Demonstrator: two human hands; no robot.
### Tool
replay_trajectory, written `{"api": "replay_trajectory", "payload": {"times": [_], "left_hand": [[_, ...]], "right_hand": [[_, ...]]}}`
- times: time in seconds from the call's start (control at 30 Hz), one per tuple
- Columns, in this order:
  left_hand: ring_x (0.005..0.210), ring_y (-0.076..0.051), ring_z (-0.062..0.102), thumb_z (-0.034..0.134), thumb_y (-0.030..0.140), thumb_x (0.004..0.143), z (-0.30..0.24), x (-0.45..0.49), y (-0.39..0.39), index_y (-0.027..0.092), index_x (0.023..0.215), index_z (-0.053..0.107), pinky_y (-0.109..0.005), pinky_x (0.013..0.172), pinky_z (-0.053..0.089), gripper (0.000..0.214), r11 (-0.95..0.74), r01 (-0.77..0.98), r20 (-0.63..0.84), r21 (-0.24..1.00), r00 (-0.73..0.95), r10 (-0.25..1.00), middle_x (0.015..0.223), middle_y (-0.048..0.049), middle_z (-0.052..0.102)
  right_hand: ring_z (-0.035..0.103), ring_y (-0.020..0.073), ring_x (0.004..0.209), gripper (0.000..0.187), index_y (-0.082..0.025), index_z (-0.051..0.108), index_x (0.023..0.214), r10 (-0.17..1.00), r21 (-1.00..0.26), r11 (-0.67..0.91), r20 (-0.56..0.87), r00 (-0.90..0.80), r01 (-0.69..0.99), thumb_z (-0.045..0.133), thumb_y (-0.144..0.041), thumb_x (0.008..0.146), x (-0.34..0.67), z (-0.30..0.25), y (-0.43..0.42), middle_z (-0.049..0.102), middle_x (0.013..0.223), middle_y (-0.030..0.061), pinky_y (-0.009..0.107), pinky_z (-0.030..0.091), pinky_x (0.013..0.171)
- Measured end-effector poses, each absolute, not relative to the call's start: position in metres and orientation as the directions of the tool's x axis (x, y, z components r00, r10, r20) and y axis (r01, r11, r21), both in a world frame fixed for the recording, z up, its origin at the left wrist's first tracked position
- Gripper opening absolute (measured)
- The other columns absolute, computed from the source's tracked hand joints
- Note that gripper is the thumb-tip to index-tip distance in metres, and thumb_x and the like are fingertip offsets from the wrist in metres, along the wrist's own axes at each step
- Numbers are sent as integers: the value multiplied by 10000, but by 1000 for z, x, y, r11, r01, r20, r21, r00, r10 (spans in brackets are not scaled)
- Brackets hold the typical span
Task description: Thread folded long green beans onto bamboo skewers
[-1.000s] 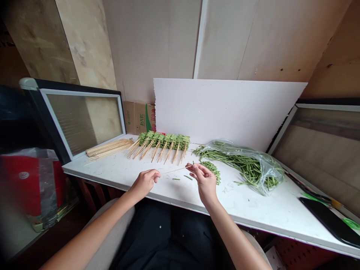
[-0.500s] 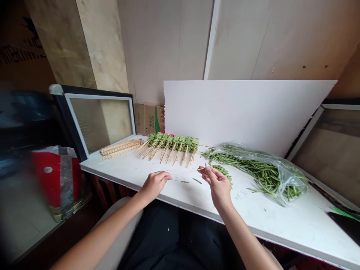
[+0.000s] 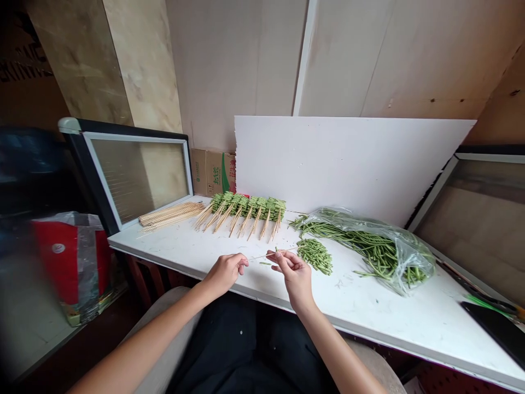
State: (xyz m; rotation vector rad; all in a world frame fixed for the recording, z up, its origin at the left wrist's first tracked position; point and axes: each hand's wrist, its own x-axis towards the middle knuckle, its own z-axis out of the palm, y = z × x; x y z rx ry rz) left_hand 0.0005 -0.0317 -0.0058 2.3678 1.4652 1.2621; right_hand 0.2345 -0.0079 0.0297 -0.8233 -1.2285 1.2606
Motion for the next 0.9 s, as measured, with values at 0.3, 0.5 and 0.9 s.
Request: {"api": "replay_trajectory", "payload": {"times": [0.3,0.5,0.9], "left_hand": [[742,-164,716,554,90,976,-1,8,-37,193,993,704,-251,696,539,182,-534,686,651,494,115,750,868,-39,769],[685,-146,707,568,76,975,-4,7,-36,192,954,714,-232,654,529,187,-530,699,645,480,128,753,812,-26,770],[786,-175,754,557,135,982,0,-16,-27,209,971,724,-249,683,546,183,-366,724,564,585,-38,825,837,-21,790]], "right_hand": [[783,340,1055,450,-189,778,939,976,-962,164,190,-104,-219,863,-595,764,237,28,-3,820,1050,153,391,634,827],[789,330,1038,445,-185,776,935,974,-961,149,184,-133,-232,872,-583,760,236,23,-2,821,1037,151,366,635,805],[656,370,1055,376,-225,799,1135,797,-582,587,537,-275,563,620,-517,978,279,9,46,784,1036,138,539,530,911]]}}
